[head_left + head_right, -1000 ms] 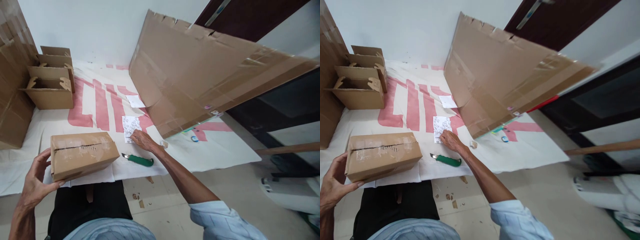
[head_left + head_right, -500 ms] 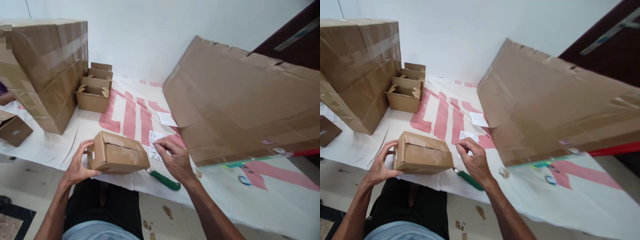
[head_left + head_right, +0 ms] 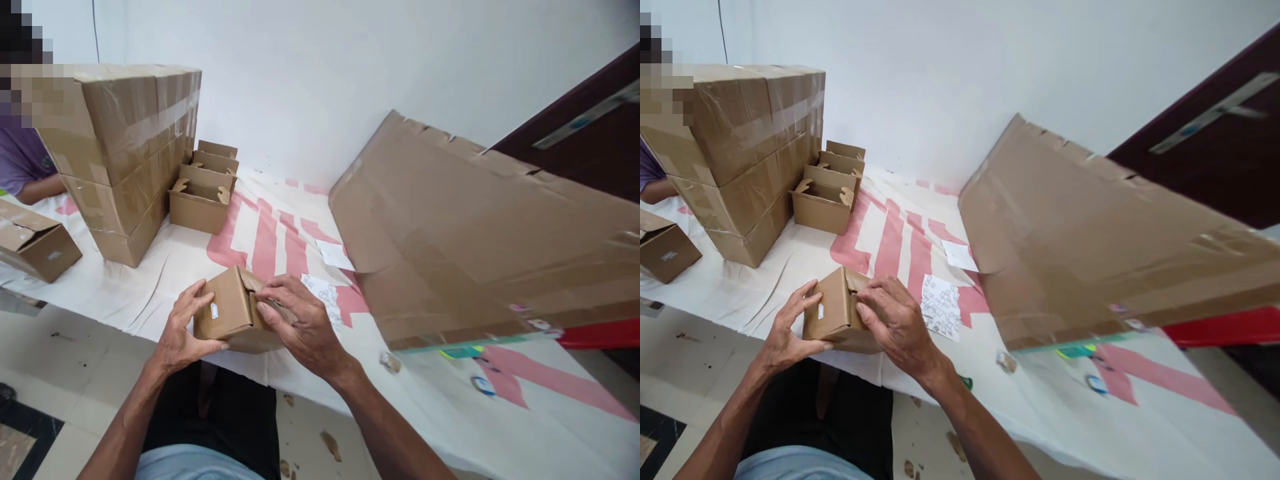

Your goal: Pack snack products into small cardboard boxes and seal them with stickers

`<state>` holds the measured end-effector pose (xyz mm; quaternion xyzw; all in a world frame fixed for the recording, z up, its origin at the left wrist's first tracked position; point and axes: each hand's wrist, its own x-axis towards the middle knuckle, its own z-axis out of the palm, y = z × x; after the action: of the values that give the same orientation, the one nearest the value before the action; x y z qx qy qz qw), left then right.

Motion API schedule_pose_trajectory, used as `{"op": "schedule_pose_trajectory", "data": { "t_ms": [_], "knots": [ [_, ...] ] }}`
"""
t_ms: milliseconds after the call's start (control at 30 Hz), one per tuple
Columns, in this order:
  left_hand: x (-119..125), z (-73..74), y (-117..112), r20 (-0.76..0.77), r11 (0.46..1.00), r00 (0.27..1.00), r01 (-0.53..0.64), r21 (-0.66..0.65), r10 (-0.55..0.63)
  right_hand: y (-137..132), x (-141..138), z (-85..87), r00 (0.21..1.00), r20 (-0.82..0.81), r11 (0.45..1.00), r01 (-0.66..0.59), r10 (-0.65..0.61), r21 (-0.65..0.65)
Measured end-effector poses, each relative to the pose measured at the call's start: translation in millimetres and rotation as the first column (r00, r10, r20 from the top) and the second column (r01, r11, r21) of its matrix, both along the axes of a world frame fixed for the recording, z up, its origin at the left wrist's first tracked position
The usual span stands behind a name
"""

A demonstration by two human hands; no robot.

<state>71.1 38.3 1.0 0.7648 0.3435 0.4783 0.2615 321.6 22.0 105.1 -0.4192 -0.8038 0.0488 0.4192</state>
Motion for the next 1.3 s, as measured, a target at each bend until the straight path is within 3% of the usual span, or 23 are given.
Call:
{"op": "schedule_pose_trajectory", "data": {
  "t_ms": [200,400,700,933,1300],
  "knots": [
    [5,-8.8,-2,0.079,0.998,0.996,-0.037,0.058,0.032,0,4,-14.7,0.998,-0.047,0.997,0.032,-0.035,-0.069],
    [9,-10.4,-3,0.156,0.996,0.986,-0.063,0.064,0.053,0,4,-18.3,0.995,-0.088,0.995,0.031,-0.039,-0.09],
    [3,-2.4,-4,0.134,0.998,0.99,-0.049,0.037,0.044,0,0,-17.0,0.996,-0.08,0.997,0.02,-0.026,-0.073],
    [-20,3.9,2,-0.03,0.994,0.999,-0.026,-0.105,0.023,3,6,-22.9,0.999,-0.023,0.994,0.022,-0.025,-0.106],
    [-49,11.4,13,-0.016,0.946,0.994,0.101,-0.306,-0.112,12,23,-49.3,0.993,0.121,0.95,0.032,0.006,-0.309]
  ]
}}
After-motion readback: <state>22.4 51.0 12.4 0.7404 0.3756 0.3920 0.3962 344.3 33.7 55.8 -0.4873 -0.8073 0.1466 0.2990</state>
